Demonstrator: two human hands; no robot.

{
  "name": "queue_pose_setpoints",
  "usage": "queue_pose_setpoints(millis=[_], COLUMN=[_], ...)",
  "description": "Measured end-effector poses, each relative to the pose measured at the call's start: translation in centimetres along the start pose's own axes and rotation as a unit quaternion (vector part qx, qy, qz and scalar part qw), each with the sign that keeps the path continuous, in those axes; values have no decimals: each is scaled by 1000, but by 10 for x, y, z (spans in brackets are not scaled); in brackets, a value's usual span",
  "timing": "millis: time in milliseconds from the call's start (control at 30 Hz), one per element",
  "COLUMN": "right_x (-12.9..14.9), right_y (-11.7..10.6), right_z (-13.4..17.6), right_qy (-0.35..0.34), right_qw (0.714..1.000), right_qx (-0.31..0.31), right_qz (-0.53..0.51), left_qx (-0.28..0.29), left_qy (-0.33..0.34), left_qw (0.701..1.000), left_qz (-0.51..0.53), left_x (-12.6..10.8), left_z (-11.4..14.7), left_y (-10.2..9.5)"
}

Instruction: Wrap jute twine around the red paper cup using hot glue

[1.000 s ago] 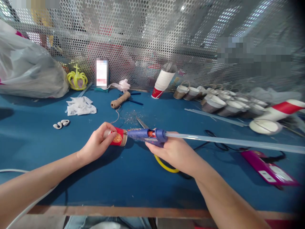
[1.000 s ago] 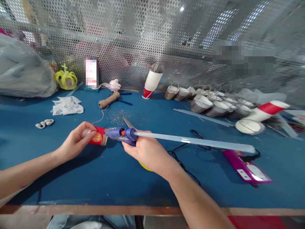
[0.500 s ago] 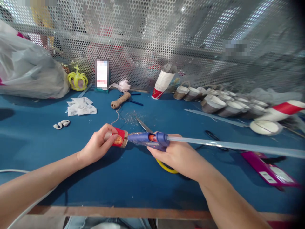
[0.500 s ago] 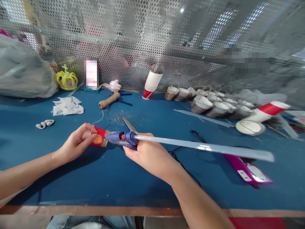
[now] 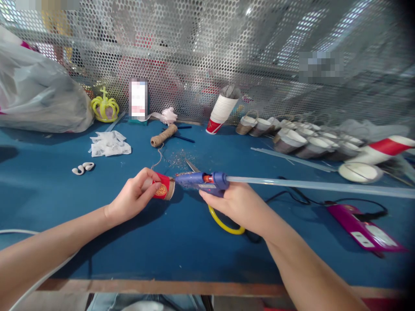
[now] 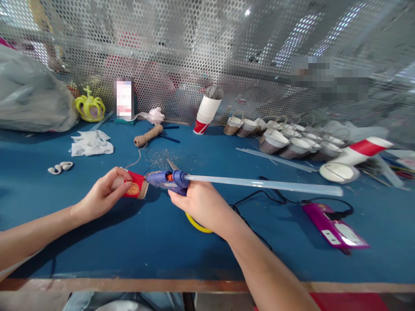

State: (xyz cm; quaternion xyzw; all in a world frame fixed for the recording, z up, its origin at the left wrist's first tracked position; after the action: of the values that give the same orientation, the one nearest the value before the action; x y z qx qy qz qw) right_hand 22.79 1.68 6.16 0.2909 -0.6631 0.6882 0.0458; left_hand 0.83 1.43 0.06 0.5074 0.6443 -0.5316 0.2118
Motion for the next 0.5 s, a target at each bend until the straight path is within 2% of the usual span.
queue_pose_setpoints(millis=[500], right_x=[4], right_y=[0], right_z=[-5], right_qy=[-2], right_qw=[999], right_qx=[-13], right_qz=[-32], left_qx=[11], left_qy=[20], left_qw=[999], left_qz=[-23], left_x=[-5], left_z=[0], left_y=[0])
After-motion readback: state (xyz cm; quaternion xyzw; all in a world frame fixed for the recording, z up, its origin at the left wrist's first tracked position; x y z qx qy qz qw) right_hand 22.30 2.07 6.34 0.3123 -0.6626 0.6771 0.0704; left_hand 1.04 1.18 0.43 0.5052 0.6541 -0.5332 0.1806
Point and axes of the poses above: each hand's wrist, its own z-axis away from the middle knuckle, its own y-axis out of the palm, x = y × z, the point moved 2 cm from there along -z, towards the middle knuckle, and after that the axes turned 5 degrees about y, right-handed, at the moved point
